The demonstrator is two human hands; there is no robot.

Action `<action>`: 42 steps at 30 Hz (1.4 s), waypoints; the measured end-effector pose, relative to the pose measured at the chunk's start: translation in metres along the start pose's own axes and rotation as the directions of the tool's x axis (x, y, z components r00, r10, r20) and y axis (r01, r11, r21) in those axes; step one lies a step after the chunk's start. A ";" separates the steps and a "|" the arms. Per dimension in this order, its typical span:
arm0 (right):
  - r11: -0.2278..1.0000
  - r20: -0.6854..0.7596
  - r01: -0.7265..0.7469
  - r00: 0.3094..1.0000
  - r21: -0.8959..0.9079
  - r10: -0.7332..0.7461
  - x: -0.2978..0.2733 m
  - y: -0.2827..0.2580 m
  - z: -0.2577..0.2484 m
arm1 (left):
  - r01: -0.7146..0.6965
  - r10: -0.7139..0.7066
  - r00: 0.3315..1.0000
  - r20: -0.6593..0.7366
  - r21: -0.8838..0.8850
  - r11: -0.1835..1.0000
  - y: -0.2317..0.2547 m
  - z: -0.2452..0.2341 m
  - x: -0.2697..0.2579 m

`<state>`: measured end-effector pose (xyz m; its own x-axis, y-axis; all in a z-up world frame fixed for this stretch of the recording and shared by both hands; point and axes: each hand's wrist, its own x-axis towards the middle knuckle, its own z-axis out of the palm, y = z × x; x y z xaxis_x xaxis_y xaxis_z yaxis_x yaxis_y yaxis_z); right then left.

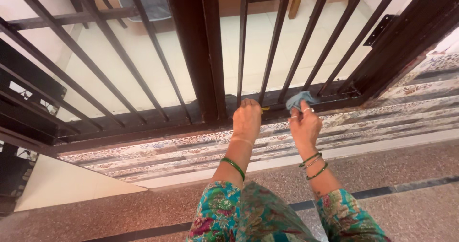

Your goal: The person wipes the vertical metal bars and the lower frame of a window using a yellow cloth and a blue cloth, reaching between the bars by hand.

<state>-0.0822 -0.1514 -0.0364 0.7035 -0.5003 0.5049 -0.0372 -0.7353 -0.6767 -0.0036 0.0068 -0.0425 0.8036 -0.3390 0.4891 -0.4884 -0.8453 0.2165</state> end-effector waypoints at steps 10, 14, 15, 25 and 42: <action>0.883 -0.083 0.172 0.985 0.437 -0.151 0.058 -0.084 -0.009 | 0.009 -0.007 1.000 0.025 -0.088 0.996 -0.003 -0.002 0.002; 0.874 -0.040 0.115 0.993 0.471 -0.109 0.046 -0.064 0.009 | 0.003 -0.002 1.000 0.014 -0.078 0.997 -0.004 -0.003 0.001; 0.886 -0.020 0.104 0.994 0.453 -0.106 0.041 -0.056 0.013 | 0.002 -0.001 1.000 0.008 -0.082 0.997 -0.004 -0.004 -0.001; 0.873 0.195 -0.053 0.980 0.484 -0.049 0.022 -0.008 0.029 | 0.171 -0.319 0.928 -0.191 -0.543 0.822 0.019 -0.058 -0.023; 0.836 0.340 -0.197 0.940 0.513 0.013 0.033 0.003 0.019 | 0.159 -0.380 0.845 -0.375 -0.502 0.850 0.060 -0.052 0.026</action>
<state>-0.0454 -0.1616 -0.0317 0.9024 -0.3242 0.2837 0.1943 -0.2815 -0.9397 -0.0294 -0.0313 0.0269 0.7374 0.1895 0.6483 -0.4580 -0.5650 0.6862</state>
